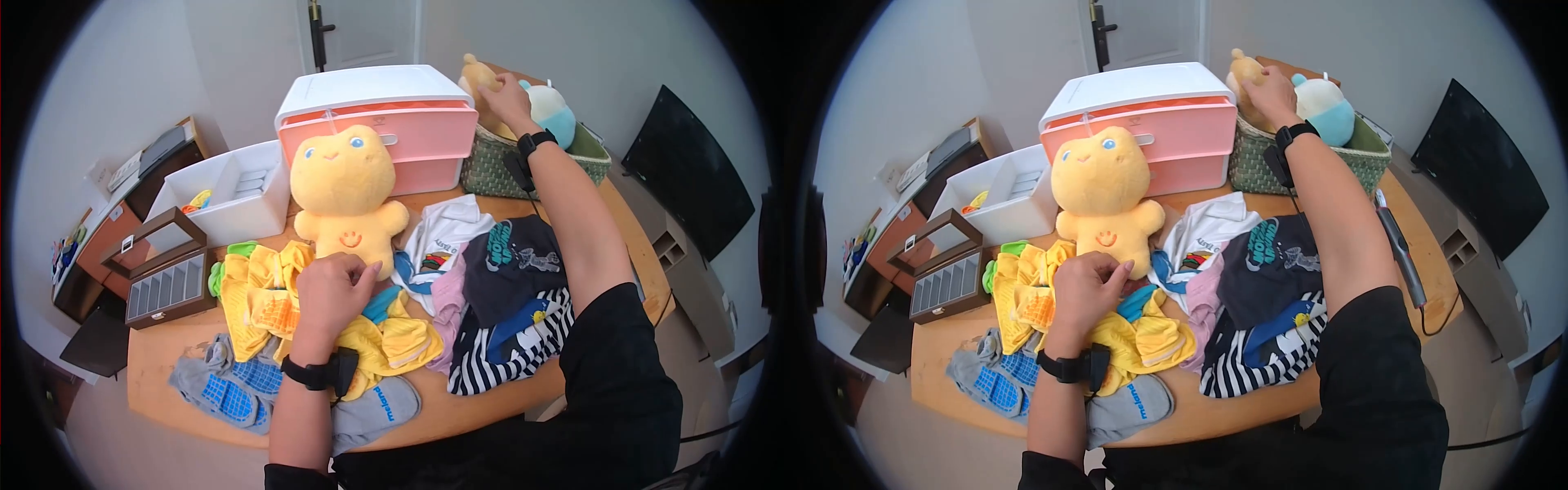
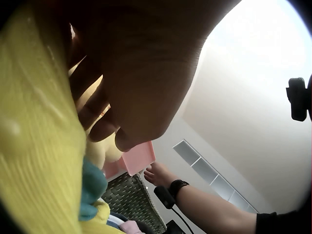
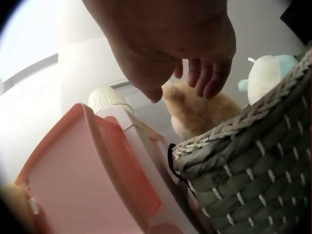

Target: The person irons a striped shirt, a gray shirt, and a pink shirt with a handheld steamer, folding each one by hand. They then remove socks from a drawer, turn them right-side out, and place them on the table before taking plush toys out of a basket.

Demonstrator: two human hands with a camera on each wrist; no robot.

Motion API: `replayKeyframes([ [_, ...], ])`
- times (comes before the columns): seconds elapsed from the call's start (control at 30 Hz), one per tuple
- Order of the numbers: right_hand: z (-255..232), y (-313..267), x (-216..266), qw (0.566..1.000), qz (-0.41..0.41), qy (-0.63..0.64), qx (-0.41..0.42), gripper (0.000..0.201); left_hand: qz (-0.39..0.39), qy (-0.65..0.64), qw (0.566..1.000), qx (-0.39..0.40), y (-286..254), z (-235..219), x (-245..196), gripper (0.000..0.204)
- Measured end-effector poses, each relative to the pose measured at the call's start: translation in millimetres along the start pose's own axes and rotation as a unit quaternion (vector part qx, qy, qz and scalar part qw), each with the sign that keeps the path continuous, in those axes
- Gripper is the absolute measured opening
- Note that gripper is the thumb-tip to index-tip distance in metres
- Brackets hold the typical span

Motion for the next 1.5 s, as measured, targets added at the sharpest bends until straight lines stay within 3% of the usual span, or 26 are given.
replayKeyframes([
  [0.13,4.8,2.1,1.1,0.996,0.056,-0.016,0.061,0.052,0.030,0.047,0.995,-0.080,1.0,-15.7,-5.8,0.027],
  [0.3,5.7,22.0,-7.4,0.999,0.032,-0.019,0.020,0.034,-0.057,-0.078,0.994,-0.056,2.4,-5.4,15.6,0.027],
  [0.37,7.4,33.9,-23.0,0.997,0.063,0.052,-0.012,0.031,-0.063,-0.095,0.993,-0.039,2.7,7.1,26.6,0.025],
  [0.43,-9.3,29.6,-31.7,0.986,0.102,0.121,-0.056,0.031,-0.084,-0.145,0.985,-0.031,5.3,12.3,35.2,0.024],
  [0.53,-51.6,35.5,-36.9,0.971,0.081,0.156,-0.159,0.032,-0.116,-0.177,0.977,-0.035,4.4,15.3,39.1,0.026],
  [0.73,-147.1,49.9,-31.1,0.922,0.046,0.297,-0.244,0.037,-0.113,-0.174,0.978,-0.038,3.7,16.2,38.5,0.026],
  [0.83,-179.2,41.7,-20.9,0.908,0.030,0.365,-0.202,0.034,-0.110,-0.177,0.978,-0.026,4.8,19.6,38.6,0.027],
  [0.93,-180.3,-4.5,13.8,0.875,0.053,0.476,-0.069,0.030,-0.107,-0.163,0.981,-0.015,2.6,19.6,41.9,0.029],
  [1.03,-142.3,-40.6,23.3,0.873,-0.011,0.483,0.070,0.027,-0.106,-0.168,0.980,-0.009,2.8,23.4,46.9,0.031],
  [1.23,-53.0,-142.0,40.1,0.856,-0.053,0.459,0.230,0.016,-0.120,-0.165,0.979,0.008,2.8,23.6,48.0,0.030],
  [1.3,-35.4,-164.3,39.2,0.896,-0.069,0.374,0.230,0.016,-0.124,-0.159,0.979,0.011,2.9,26.4,50.3,0.029],
  [1.37,-6.8,-170.5,20.8,0.861,-0.003,0.450,0.236,0.016,-0.133,-0.186,0.973,0.015,2.6,28.9,51.0,0.028],
  [1.47,-20.2,-161.3,25.3,0.851,0.031,0.427,0.303,0.018,-0.131,-0.199,0.971,0.014,2.9,31.0,52.7,0.026],
  [1.5,-29.6,-153.0,24.0,0.866,0.032,0.409,0.287,0.019,-0.129,-0.198,0.972,0.012,2.7,31.1,54.1,0.025],
])
Point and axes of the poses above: each hand's wrist, its own y-axis towards the middle knuckle, its own z-axis out of the palm, x = y × z, the point moved 6 cm from there along y, towards the middle knuckle, and after that the axes turned 6 degrees about y, right-handed, at the moved point
